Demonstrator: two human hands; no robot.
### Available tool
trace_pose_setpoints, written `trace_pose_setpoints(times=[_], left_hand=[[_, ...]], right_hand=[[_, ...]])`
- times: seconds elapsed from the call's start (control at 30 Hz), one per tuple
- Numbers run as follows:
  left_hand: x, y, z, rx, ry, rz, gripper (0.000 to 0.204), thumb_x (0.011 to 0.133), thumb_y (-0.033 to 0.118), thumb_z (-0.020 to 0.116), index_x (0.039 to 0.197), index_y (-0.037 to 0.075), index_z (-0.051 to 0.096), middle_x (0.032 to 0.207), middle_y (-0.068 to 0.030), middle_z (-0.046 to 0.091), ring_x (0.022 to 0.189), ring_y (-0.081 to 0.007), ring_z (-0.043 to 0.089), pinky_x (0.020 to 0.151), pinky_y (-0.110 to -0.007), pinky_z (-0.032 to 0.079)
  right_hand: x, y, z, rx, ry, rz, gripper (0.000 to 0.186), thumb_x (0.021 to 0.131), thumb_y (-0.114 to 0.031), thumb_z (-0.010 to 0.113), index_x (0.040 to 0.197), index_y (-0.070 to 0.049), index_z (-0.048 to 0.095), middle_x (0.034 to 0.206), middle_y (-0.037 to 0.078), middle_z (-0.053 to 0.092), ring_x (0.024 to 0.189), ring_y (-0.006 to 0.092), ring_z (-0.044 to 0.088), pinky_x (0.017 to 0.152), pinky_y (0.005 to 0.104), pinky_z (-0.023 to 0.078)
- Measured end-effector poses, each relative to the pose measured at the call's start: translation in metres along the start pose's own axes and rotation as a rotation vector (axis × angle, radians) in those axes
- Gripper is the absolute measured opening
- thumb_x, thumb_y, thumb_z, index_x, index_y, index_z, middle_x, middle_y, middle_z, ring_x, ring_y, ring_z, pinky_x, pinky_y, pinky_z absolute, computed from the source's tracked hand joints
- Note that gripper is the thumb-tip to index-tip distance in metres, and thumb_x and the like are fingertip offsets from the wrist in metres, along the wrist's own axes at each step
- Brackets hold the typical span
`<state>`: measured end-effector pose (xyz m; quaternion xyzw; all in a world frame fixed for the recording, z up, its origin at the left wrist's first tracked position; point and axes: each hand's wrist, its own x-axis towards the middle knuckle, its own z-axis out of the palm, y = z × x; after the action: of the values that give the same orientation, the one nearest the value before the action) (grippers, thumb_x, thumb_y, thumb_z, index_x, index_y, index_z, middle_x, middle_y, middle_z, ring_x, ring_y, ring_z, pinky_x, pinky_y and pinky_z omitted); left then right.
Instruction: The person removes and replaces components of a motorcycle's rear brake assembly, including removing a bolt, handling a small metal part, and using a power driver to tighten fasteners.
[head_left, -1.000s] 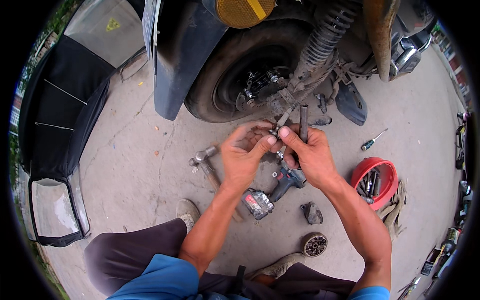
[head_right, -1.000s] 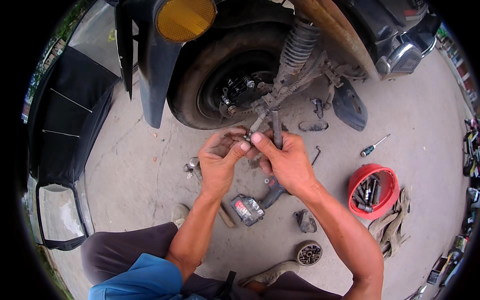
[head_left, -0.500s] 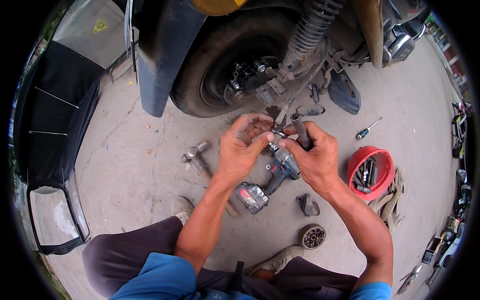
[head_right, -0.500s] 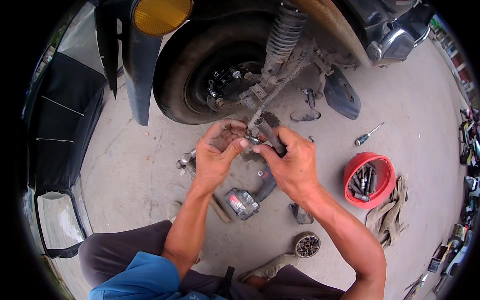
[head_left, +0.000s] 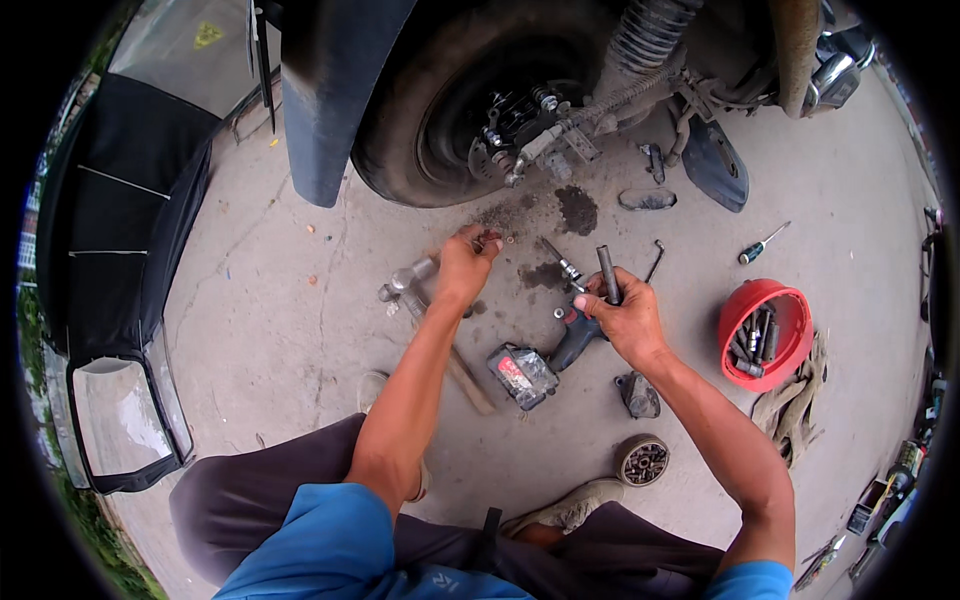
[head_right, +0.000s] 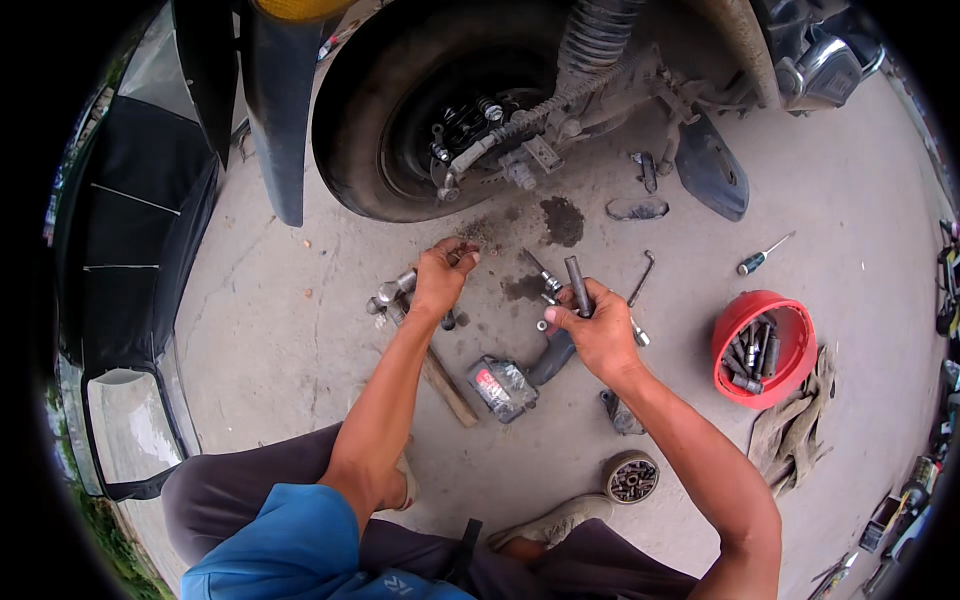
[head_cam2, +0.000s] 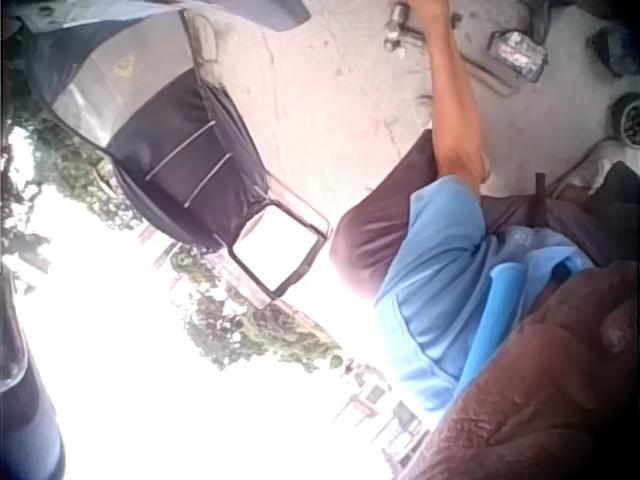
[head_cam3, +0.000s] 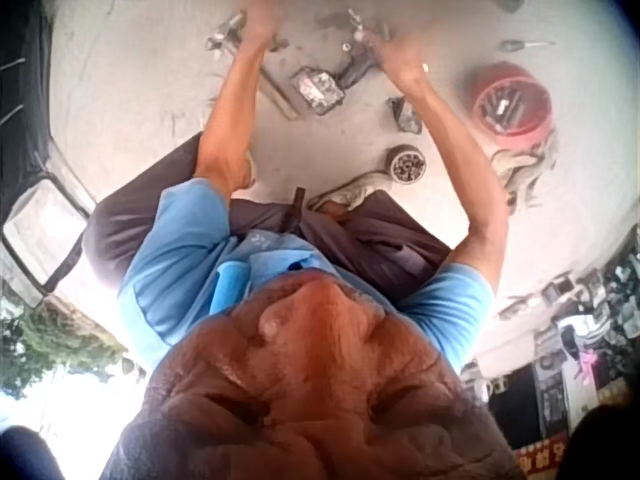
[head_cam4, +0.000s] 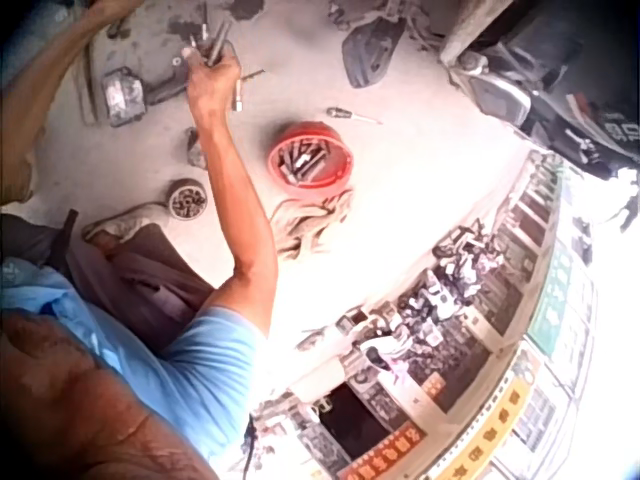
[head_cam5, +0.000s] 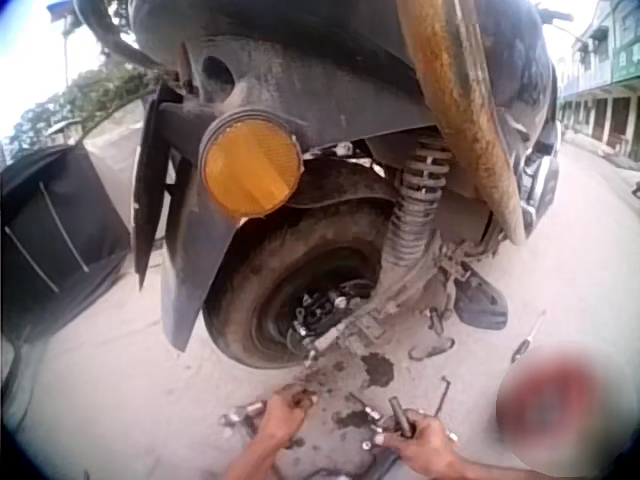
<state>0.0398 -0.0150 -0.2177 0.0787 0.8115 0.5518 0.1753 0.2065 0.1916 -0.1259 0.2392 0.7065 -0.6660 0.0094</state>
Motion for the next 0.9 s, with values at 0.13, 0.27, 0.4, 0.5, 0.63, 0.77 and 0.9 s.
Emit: trace_pose_setpoints(times=[0.13, 0.27, 0.4, 0.5, 0.63, 0.77, 0.9], left_hand=[[0.001, -0.016, 0.013, 0.417, 0.065, 0.174, 0.017, 0.088, 0.013, 0.070, 0.101, 0.001, 0.071, 0.096, -0.0138, 0.069, 0.088, -0.0298, 0.068, 0.079, -0.041, 0.053], [0.014, -0.009, 0.024, 0.591, 0.054, 0.191, 0.018, 0.085, 0.018, 0.072, 0.097, 0.005, 0.071, 0.105, -0.0173, 0.066, 0.095, -0.0381, 0.067, 0.084, -0.048, 0.053], [0.025, -0.012, 0.028, 0.647, 0.042, 0.235, 0.018, 0.085, 0.019, 0.071, 0.094, 0.003, 0.069, 0.107, -0.0188, 0.064, 0.098, -0.0397, 0.065, 0.085, -0.048, 0.052], [0.032, -0.012, 0.036, 0.660, 0.015, 0.245, 0.020, 0.085, 0.020, 0.071, 0.092, 0.002, 0.068, 0.106, -0.0184, 0.064, 0.096, -0.0403, 0.065, 0.084, -0.049, 0.052], [0.020, -0.004, 0.035, 0.737, -0.100, 0.210, 0.019, 0.085, 0.016, 0.068, 0.095, 0.000, 0.067, 0.104, -0.0210, 0.067, 0.095, -0.0398, 0.067, 0.086, -0.046, 0.054], [-0.008, -0.003, 0.031, 0.673, -0.177, 0.238, 0.018, 0.086, 0.015, 0.065, 0.095, 0.000, 0.067, 0.100, -0.0233, 0.069, 0.094, -0.0417, 0.067, 0.085, -0.047, 0.053], [-0.026, 0.023, 0.030, 0.649, -0.174, 0.241, 0.021, 0.088, 0.017, 0.065, 0.098, -0.001, 0.067, 0.094, -0.0243, 0.069, 0.089, -0.0429, 0.068, 0.079, -0.048, 0.053]], right_hand=[[-0.001, 0.022, 0.008, 0.090, -0.024, 0.112, 0.019, 0.082, -0.001, 0.080, 0.094, -0.001, 0.064, 0.079, -0.002, 0.062, 0.070, 0.0071, 0.058, 0.063, 0.0233, 0.047], [0.003, 0.024, 0.015, 0.148, -0.008, 0.127, 0.020, 0.082, -0.002, 0.080, 0.094, -0.002, 0.065, 0.080, -0.002, 0.063, 0.071, 0.0067, 0.057, 0.064, 0.0245, 0.048], [0.013, 0.042, 0.026, 0.000, -0.014, 0.067, 0.022, 0.078, -0.007, 0.083, 0.091, -0.002, 0.066, 0.078, 0.000, 0.065, 0.073, 0.0087, 0.059, 0.068, 0.0280, 0.050], [0.013, 0.053, 0.033, -0.156, -0.015, 0.065, 0.026, 0.075, -0.011, 0.084, 0.092, 0.000, 0.066, 0.081, 0.006, 0.069, 0.075, 0.0156, 0.064, 0.072, 0.0316, 0.052], [0.016, 0.071, 0.042, -0.266, -0.075, 0.048, 0.031, 0.075, -0.018, 0.084, 0.093, 0.001, 0.068, 0.082, 0.013, 0.070, 0.076, 0.0228, 0.067, 0.074, 0.0347, 0.053], [0.013, 0.071, 0.040, -0.363, -0.043, -0.032, 0.028, 0.080, -0.023, 0.080, 0.092, 0.001, 0.070, 0.079, 0.014, 0.070, 0.073, 0.0245, 0.066, 0.072, 0.0369, 0.052], [0.008, 0.024, 0.022, -0.123, -0.033, 0.071, 0.028, 0.090, -0.027, 0.072, 0.097, 0.001, 0.072, 0.077, 0.009, 0.068, 0.070, 0.0156, 0.060, 0.067, 0.0347, 0.049]])
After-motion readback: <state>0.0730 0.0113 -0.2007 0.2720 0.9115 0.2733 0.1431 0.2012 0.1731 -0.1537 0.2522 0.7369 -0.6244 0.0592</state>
